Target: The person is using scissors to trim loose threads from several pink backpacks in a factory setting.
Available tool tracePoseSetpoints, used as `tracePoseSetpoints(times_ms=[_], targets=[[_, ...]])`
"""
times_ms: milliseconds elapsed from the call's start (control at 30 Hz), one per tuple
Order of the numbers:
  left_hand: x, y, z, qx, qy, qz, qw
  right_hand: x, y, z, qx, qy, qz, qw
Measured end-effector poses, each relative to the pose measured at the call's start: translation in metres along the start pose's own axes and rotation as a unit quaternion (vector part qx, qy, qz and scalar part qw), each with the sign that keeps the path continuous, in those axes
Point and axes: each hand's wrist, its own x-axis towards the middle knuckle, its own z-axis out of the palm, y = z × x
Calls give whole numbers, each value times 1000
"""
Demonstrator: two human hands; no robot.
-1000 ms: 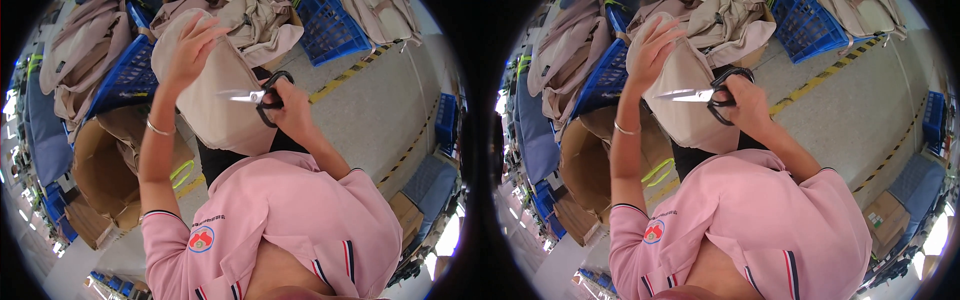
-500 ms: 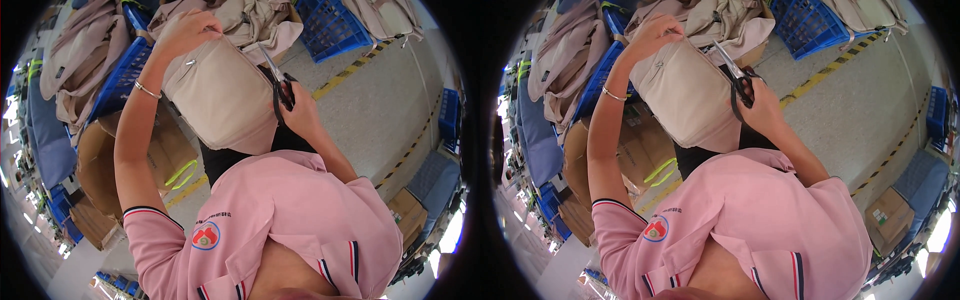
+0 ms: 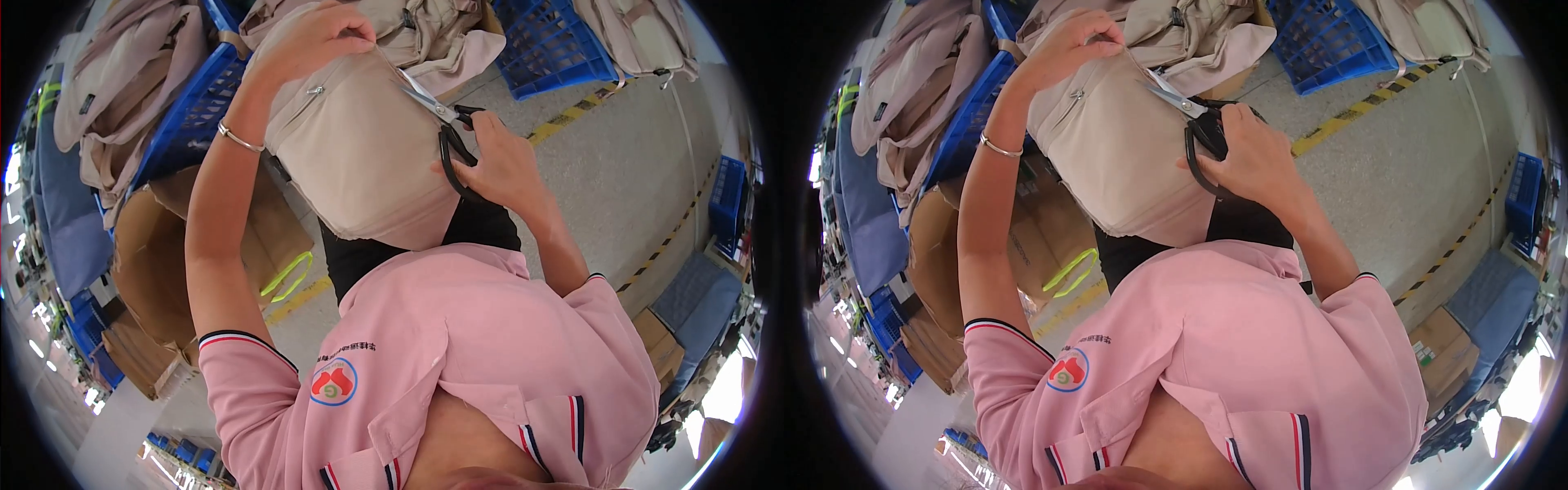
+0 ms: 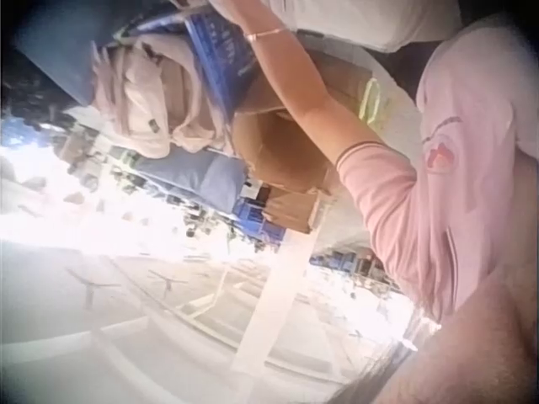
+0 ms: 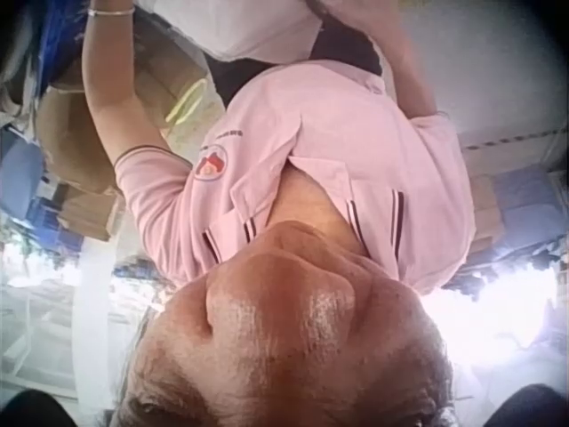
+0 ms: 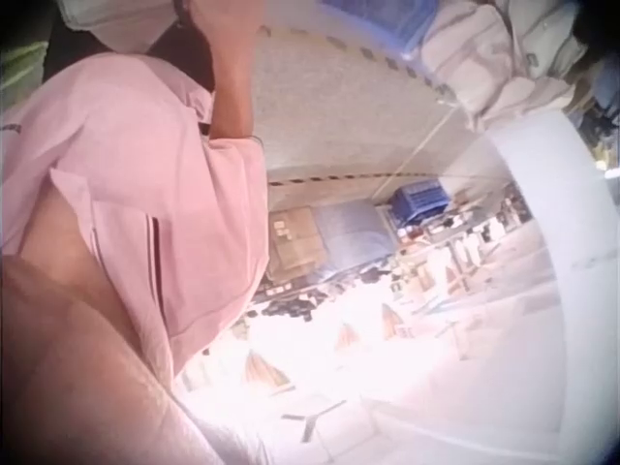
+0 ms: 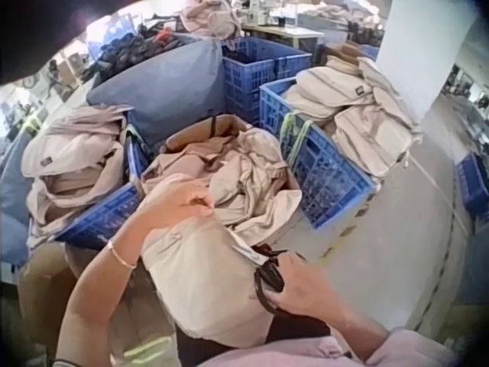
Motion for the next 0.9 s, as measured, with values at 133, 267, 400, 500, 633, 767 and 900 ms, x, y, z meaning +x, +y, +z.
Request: tracePoseSetpoints(times_ms=[133, 267, 400, 500, 633, 767, 900], targets=[[4, 14, -7, 83, 26, 37, 995, 3, -2, 7, 22, -12, 30, 999], [4, 14, -7, 93, 26, 36, 995, 4, 0, 11, 26, -36, 49, 998], [7, 15, -8, 105, 20, 23, 994, -3, -4, 4, -29, -10, 37, 999], [5, 14, -7, 75, 25, 25, 997, -1, -7, -3, -24, -20, 40, 999], [7, 16, -7, 89, 28, 31, 995, 5, -9, 0, -1, -56, 51, 997], [6, 13, -7, 61, 24, 30, 997, 3, -11, 7, 8, -70, 63, 996], [8, 14, -7, 53, 26, 20, 998, -2, -3, 22, 47, -42, 63, 996]])
